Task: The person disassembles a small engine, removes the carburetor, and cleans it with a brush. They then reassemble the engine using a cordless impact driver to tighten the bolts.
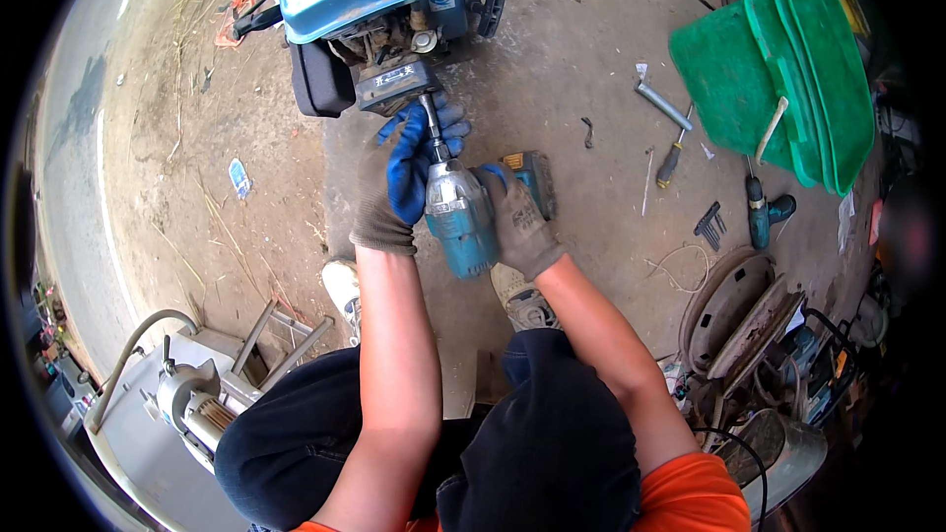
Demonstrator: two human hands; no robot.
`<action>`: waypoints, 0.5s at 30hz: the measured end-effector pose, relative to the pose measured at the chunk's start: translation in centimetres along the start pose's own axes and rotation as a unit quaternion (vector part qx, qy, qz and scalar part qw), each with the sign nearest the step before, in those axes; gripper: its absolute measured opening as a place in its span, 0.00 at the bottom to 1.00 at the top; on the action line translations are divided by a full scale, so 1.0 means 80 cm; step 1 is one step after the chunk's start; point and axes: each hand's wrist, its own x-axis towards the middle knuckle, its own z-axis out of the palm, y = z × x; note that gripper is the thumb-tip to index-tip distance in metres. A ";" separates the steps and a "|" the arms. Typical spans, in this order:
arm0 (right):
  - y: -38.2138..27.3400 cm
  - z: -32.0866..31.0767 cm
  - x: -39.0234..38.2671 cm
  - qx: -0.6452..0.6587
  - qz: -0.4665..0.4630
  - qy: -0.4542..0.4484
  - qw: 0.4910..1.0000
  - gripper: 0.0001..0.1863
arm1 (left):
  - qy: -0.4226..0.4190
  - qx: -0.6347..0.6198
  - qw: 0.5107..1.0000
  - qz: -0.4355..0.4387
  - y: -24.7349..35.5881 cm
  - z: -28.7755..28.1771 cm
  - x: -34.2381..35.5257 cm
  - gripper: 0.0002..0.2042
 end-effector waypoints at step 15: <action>0.013 0.010 -0.006 -0.060 0.026 -0.018 0.998 0.44 | 0.027 0.006 1.000 -0.008 0.005 0.010 -0.001 0.18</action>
